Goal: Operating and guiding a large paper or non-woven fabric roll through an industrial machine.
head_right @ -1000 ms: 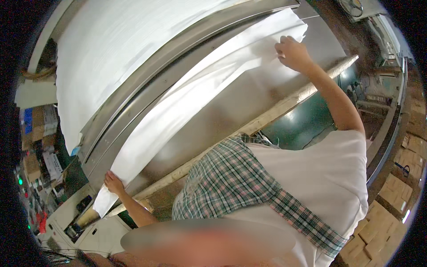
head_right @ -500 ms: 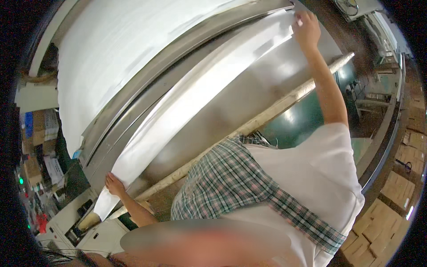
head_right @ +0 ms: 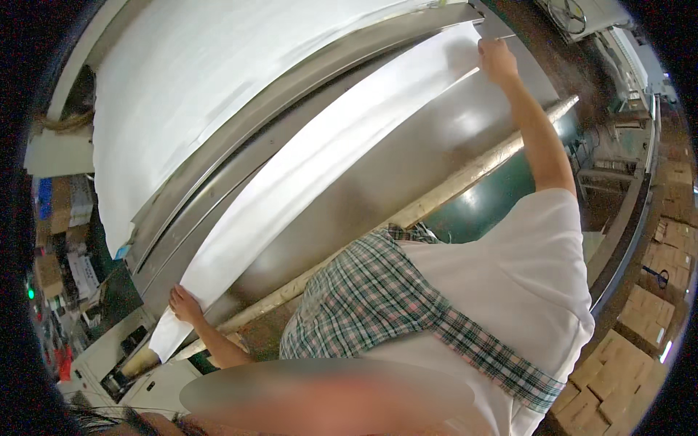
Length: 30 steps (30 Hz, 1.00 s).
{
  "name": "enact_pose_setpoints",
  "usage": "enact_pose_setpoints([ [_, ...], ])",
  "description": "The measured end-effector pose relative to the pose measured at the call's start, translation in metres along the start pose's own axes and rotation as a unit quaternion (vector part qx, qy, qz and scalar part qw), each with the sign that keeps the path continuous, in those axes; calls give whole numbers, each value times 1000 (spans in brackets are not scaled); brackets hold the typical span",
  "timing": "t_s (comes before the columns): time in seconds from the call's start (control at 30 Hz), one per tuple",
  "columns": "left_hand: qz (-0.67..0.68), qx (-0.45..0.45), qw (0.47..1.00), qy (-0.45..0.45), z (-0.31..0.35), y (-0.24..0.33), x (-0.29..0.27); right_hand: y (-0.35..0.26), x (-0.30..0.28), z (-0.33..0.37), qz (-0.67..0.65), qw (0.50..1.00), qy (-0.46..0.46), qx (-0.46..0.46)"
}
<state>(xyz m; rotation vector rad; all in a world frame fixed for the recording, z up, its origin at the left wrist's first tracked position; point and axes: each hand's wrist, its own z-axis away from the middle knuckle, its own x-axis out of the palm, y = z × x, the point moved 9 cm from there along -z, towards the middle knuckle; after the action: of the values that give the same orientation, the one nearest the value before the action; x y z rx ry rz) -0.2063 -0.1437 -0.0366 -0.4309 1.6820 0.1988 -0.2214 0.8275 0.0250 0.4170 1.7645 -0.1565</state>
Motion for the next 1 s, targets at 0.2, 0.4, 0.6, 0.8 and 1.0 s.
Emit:
enact_pose_setpoints([
  [0.2,-14,11,1000,-1,-2,-8,2,5,15,-53,-200,978,-59,17],
  [0.4,-13,-23,999,-37,-6,-20,11,24,117,-66,-137,989,-49,26],
  [0.6,-12,-38,998,-38,-3,-34,-9,2,102,-39,-320,892,-320,0],
  [0.8,116,39,988,93,51,-18,-43,-142,70,62,-312,750,-577,-89],
  [1.0,207,24,974,93,125,26,-43,-301,24,150,-357,574,-710,-195],
])
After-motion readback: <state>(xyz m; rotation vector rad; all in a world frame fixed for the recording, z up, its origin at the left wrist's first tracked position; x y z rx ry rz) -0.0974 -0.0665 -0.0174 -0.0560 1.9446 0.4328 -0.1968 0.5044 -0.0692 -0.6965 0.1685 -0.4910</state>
